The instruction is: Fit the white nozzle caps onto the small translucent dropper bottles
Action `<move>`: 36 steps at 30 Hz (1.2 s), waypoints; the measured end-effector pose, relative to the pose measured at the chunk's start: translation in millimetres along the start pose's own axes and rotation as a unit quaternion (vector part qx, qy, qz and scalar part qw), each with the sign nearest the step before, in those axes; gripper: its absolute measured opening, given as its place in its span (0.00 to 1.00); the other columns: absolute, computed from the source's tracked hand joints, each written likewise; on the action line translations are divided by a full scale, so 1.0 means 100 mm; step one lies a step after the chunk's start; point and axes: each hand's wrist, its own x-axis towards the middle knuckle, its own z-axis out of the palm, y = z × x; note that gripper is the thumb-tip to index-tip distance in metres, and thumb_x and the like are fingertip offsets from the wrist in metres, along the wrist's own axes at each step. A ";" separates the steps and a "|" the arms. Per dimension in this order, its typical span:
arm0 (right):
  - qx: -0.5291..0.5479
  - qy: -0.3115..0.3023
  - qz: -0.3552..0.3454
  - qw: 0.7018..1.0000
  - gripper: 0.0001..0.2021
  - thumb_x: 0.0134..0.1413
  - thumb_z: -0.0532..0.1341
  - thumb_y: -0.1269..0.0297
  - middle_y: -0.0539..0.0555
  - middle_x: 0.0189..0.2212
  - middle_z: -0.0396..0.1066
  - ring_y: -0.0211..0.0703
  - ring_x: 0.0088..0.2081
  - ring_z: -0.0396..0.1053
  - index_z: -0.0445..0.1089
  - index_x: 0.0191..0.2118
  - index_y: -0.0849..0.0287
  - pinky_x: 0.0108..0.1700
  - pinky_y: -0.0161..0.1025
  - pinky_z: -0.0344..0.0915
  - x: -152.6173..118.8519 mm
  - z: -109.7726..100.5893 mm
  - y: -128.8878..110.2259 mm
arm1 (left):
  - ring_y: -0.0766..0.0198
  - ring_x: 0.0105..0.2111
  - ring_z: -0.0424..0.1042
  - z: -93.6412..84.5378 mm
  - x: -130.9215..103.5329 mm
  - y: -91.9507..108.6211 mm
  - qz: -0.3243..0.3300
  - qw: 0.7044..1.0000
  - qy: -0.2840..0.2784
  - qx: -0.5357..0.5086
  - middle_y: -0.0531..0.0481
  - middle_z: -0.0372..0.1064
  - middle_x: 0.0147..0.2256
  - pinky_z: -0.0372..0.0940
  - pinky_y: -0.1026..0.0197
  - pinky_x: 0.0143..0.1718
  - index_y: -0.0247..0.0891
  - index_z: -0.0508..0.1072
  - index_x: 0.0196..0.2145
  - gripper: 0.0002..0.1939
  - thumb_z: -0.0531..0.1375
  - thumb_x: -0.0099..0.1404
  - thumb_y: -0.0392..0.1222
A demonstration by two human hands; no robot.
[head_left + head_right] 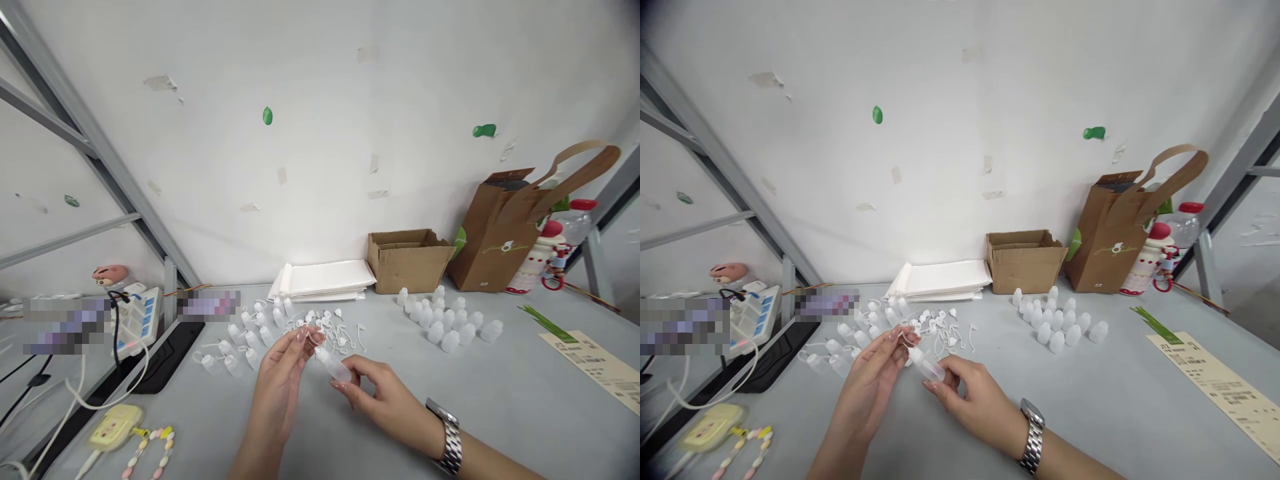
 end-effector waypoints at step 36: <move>0.014 -0.016 -0.061 0.998 0.14 0.60 0.51 0.56 0.49 0.23 0.65 0.37 0.27 0.63 0.65 0.30 0.59 0.33 0.33 0.59 -0.06 -0.03 0.00 | 0.65 0.34 0.66 0.00 -0.02 0.00 0.005 0.999 -0.004 0.036 0.51 0.70 0.27 0.60 0.64 0.42 0.36 0.76 0.25 0.11 0.66 0.51 0.47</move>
